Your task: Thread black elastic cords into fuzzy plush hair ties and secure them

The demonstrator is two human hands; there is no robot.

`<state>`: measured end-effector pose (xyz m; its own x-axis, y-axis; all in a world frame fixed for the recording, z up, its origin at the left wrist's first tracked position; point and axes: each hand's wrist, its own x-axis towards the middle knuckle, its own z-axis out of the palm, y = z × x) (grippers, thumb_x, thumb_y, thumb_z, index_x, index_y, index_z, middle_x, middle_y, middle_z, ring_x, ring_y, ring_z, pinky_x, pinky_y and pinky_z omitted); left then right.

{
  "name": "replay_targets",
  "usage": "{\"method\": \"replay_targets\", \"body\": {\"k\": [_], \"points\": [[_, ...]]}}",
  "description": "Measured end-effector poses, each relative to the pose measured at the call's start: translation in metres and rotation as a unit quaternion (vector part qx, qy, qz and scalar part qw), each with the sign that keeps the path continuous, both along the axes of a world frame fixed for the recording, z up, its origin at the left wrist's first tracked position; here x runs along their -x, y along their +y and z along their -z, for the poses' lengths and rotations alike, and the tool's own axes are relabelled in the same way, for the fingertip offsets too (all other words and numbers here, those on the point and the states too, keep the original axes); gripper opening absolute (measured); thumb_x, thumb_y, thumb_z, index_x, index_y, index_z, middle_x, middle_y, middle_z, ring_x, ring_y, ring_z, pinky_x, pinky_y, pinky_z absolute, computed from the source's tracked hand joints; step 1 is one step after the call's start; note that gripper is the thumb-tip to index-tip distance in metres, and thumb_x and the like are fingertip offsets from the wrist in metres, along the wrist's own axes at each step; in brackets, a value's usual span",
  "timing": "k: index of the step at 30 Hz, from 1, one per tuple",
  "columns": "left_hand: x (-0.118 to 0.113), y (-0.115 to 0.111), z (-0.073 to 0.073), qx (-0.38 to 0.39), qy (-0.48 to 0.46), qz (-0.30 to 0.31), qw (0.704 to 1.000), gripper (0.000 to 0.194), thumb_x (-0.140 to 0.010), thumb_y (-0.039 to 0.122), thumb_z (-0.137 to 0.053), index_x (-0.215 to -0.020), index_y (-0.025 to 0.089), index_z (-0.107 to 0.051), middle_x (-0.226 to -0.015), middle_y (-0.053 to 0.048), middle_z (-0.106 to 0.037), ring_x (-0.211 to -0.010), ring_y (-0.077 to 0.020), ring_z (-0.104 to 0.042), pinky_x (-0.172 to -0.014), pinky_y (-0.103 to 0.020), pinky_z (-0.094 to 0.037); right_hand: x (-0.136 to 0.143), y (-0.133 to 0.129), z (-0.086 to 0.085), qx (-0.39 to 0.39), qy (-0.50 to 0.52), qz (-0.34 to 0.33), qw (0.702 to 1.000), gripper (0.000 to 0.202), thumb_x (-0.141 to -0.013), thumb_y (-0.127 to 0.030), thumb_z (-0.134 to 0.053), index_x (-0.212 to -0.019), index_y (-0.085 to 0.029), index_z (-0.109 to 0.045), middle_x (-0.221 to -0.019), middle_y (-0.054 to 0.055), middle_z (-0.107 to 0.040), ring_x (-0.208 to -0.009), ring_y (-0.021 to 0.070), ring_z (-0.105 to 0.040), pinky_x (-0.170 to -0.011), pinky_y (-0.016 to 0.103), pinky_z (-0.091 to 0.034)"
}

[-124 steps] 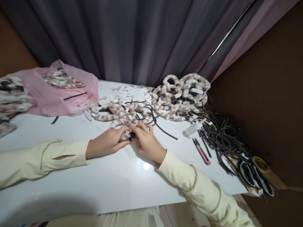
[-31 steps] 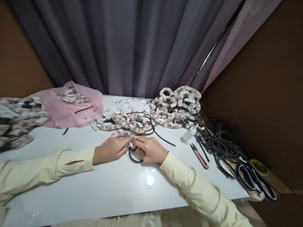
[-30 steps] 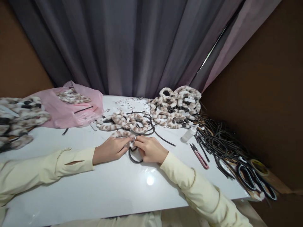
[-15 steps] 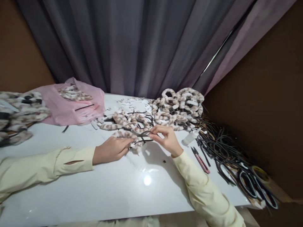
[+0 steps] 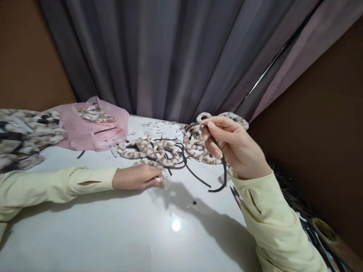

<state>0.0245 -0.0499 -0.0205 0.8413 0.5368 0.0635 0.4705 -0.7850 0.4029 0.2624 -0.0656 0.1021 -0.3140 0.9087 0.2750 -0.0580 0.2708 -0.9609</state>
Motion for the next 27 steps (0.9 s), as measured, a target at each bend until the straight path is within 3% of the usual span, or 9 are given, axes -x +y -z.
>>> {"method": "replay_targets", "body": {"k": [2,4,7,10,14,19,23,27], "points": [[-0.002,0.008,-0.011,0.073,0.014,-0.02,0.997,0.023,-0.088,0.032,-0.044,-0.077,0.015,-0.056,-0.075,-0.006,-0.061,-0.069,-0.0169,-0.057,-0.06,-0.025,-0.039,0.004,-0.004,-0.002,-0.019,-0.011,0.009,1.0,0.008,-0.077,-0.027,-0.064,-0.076,-0.019,-0.065,-0.062,-0.002,-0.056,-0.036,0.0025,-0.042,-0.034,0.019,-0.031],[-0.002,0.02,-0.023,0.207,0.012,-0.034,0.978,0.03,-0.087,0.036,-0.044,-0.069,0.015,-0.053,-0.064,-0.003,-0.058,-0.059,-0.0142,-0.055,-0.057,-0.024,-0.039,0.01,-0.006,0.001,-0.017,-0.015,-0.001,1.0,0.011,-0.075,-0.03,-0.066,-0.078,-0.019,-0.066,-0.061,-0.002,-0.058,-0.036,0.0045,-0.044,-0.033,0.02,-0.031],[0.0,0.04,-0.042,0.439,-0.02,-0.041,0.897,0.032,-0.084,0.042,-0.05,-0.068,0.014,-0.055,-0.064,-0.003,-0.06,-0.058,-0.0131,-0.057,-0.056,-0.024,-0.041,0.018,-0.004,0.01,0.019,-0.036,-0.046,0.998,0.022,-0.076,-0.03,-0.066,-0.096,-0.021,-0.064,-0.064,-0.001,-0.064,-0.034,0.0042,-0.044,-0.034,0.02,-0.033],[0.001,0.048,-0.054,0.54,-0.09,-0.023,0.837,0.028,-0.08,0.037,-0.057,-0.071,0.01,-0.062,-0.073,-0.005,-0.063,-0.059,-0.0093,-0.051,-0.056,-0.021,-0.038,0.022,0.004,0.021,0.056,-0.063,-0.086,0.993,0.026,-0.073,-0.024,-0.069,-0.097,-0.017,-0.064,-0.063,0.0,-0.064,-0.04,0.0056,-0.05,-0.042,0.02,-0.041],[0.003,0.03,-0.047,0.601,-0.154,-0.066,0.781,0.027,-0.079,0.034,-0.061,-0.078,0.008,-0.065,-0.064,-0.001,-0.057,-0.048,-0.0041,-0.033,-0.045,-0.019,-0.023,0.02,0.015,0.031,0.063,-0.08,-0.111,0.989,0.02,-0.068,-0.024,-0.072,-0.086,-0.014,-0.068,-0.061,0.0,-0.063,-0.047,0.0073,-0.053,-0.045,0.02,-0.042],[0.01,-0.005,-0.023,0.638,-0.165,-0.082,0.748,0.027,-0.079,0.034,-0.06,-0.078,0.007,-0.067,-0.055,0.003,-0.044,-0.048,-0.0049,-0.027,-0.045,-0.022,-0.018,0.027,0.009,0.043,0.021,-0.229,-0.13,0.964,0.014,-0.07,-0.023,-0.07,-0.079,-0.013,-0.07,-0.067,0.003,-0.067,-0.057,0.0101,-0.058,-0.052,0.02,-0.045],[0.016,-0.013,-0.023,0.634,-0.184,-0.125,0.74,0.025,-0.077,0.031,-0.061,-0.083,0.008,-0.069,-0.061,0.001,-0.048,-0.052,-0.0059,-0.029,-0.046,-0.02,-0.021,0.041,-0.001,0.057,-0.038,-0.293,-0.165,0.941,0.012,-0.074,-0.023,-0.067,-0.078,-0.013,-0.07,-0.076,0.005,-0.069,-0.07,0.0145,-0.063,-0.065,0.023,-0.049],[0.018,-0.012,-0.033,0.615,-0.196,-0.139,0.751,0.026,-0.078,0.034,-0.059,-0.08,0.01,-0.07,-0.06,0.001,-0.05,-0.054,-0.0069,-0.034,-0.049,-0.019,-0.026,0.051,-0.001,0.066,-0.062,-0.285,-0.173,0.941,0.009,-0.075,-0.022,-0.065,-0.077,-0.013,-0.069,-0.08,0.006,-0.069,-0.073,0.0148,-0.063,-0.069,0.024,-0.049]]}}
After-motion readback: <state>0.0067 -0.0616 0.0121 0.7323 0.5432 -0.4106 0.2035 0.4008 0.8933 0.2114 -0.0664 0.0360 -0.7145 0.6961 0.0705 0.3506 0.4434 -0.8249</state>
